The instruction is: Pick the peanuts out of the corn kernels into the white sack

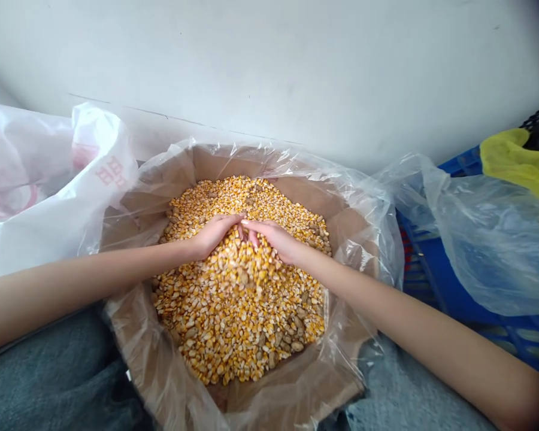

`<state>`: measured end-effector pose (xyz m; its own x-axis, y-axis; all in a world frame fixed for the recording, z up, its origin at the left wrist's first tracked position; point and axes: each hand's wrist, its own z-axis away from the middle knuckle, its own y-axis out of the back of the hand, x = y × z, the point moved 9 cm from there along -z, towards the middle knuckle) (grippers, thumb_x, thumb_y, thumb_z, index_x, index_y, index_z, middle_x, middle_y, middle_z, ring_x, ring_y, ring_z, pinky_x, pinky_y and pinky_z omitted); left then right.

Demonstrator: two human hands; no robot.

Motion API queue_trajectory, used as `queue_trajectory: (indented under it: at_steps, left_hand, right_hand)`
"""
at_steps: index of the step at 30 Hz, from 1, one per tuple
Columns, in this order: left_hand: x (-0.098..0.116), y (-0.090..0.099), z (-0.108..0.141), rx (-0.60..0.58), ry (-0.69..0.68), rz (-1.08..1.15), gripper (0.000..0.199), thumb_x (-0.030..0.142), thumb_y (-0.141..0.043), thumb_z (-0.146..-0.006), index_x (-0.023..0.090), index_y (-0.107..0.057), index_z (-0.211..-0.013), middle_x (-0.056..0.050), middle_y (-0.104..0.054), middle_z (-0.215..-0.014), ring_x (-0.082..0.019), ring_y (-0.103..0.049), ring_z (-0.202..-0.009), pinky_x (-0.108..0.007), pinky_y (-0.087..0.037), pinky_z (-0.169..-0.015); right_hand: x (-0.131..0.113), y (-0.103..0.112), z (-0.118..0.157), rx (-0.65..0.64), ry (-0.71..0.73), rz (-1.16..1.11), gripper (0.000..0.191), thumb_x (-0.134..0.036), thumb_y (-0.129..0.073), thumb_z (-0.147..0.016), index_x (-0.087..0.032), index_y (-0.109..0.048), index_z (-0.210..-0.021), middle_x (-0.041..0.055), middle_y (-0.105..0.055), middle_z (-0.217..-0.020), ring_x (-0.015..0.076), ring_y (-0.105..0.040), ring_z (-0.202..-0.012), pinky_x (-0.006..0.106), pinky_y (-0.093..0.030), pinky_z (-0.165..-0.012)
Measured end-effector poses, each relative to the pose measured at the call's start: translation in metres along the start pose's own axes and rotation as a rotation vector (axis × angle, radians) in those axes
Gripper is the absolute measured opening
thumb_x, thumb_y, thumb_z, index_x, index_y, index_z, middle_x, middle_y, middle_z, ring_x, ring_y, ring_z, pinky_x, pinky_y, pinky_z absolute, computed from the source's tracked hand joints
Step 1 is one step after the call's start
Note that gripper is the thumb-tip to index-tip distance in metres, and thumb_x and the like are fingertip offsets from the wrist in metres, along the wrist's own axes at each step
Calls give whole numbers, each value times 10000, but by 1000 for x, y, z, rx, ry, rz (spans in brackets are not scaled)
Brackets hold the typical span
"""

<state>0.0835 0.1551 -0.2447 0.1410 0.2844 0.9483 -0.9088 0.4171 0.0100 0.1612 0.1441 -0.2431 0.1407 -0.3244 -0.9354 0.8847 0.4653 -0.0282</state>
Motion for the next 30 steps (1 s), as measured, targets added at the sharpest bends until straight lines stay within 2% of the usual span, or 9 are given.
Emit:
queue_trajectory:
  at_steps: [2, 4, 6, 9, 14, 18, 24, 27, 30]
  left_hand:
    - [8, -9, 0, -150, -35, -116, 462, 491, -343, -755, 180, -546, -481, -26, -615, -553, -147, -563, -596, -300, -443, -756]
    - [15, -9, -3, -216, -76, -198, 480, 500, -324, -765, 177, -566, -504, -29, -608, -541, -154, -564, -608, -303, -443, -752]
    - [23, 4, -8, -157, -168, -268, 435, 491, -348, -764, 171, -605, -619, -28, -641, -668, -166, -575, -728, -301, -428, -797]
    - [28, 23, -13, -11, -286, -394, 381, 461, -380, -767, 184, -606, -899, -18, -619, -983, -170, -521, -962, -289, -354, -911]
    - [11, 16, -13, -27, -290, -590, 454, 441, -339, -793, 178, -508, -1123, -38, -513, -1184, -163, -437, -1100, -291, -278, -978]
    - [4, 12, -7, 30, -220, -531, 459, 421, -307, -802, 155, -529, -1103, -42, -516, -1184, -157, -434, -1105, -285, -262, -991]
    - [-5, 17, 6, 264, -69, -209, 399, 366, -306, -783, 156, -604, -944, -27, -591, -1061, -150, -481, -1039, -270, -289, -971]
    - [-9, 16, 8, 306, -25, -44, 344, 363, -365, -757, 151, -599, -895, -31, -593, -1038, -142, -485, -1022, -250, -301, -954]
    - [-5, 16, 4, 286, -64, 51, 295, 357, -390, -752, 148, -592, -803, -21, -622, -866, -141, -528, -900, -248, -348, -894]
  right_hand:
    - [-7, -16, 4, -152, 32, 38, 442, -468, -444, -747, -151, -501, -444, 13, -580, -671, 103, -541, -617, 260, -405, -729]
    - [-7, -19, 3, -202, 24, 16, 404, -462, -428, -758, -150, -554, -533, 13, -579, -663, 104, -541, -585, 268, -418, -689]
    - [-8, -7, -2, -120, 56, 26, 359, -449, -434, -758, -153, -570, -608, 11, -581, -661, 114, -549, -609, 269, -423, -669]
    - [-11, 21, -9, 113, 188, 211, 288, -404, -454, -759, -164, -595, -684, 19, -608, -748, 135, -554, -754, 281, -400, -761]
    - [-2, 34, -9, 315, 239, 409, 260, -331, -461, -760, -207, -604, -939, 30, -592, -1025, 147, -508, -960, 297, -332, -881]
    - [13, 29, -1, 425, 162, 162, 254, -317, -416, -768, -218, -625, -875, 12, -599, -1022, 135, -508, -981, 275, -334, -894]
    - [26, 23, 8, 567, 68, -283, 239, -327, -444, -718, -186, -638, -711, -2, -638, -896, 154, -526, -934, 282, -336, -883]
    - [36, 18, 5, 546, -38, -511, 253, -343, -442, -712, -174, -627, -681, 1, -640, -804, 148, -547, -845, 280, -366, -829]
    - [41, 15, 1, 493, -133, -589, 270, -392, -452, -708, -173, -593, -637, -10, -590, -605, 135, -544, -656, 291, -394, -730]
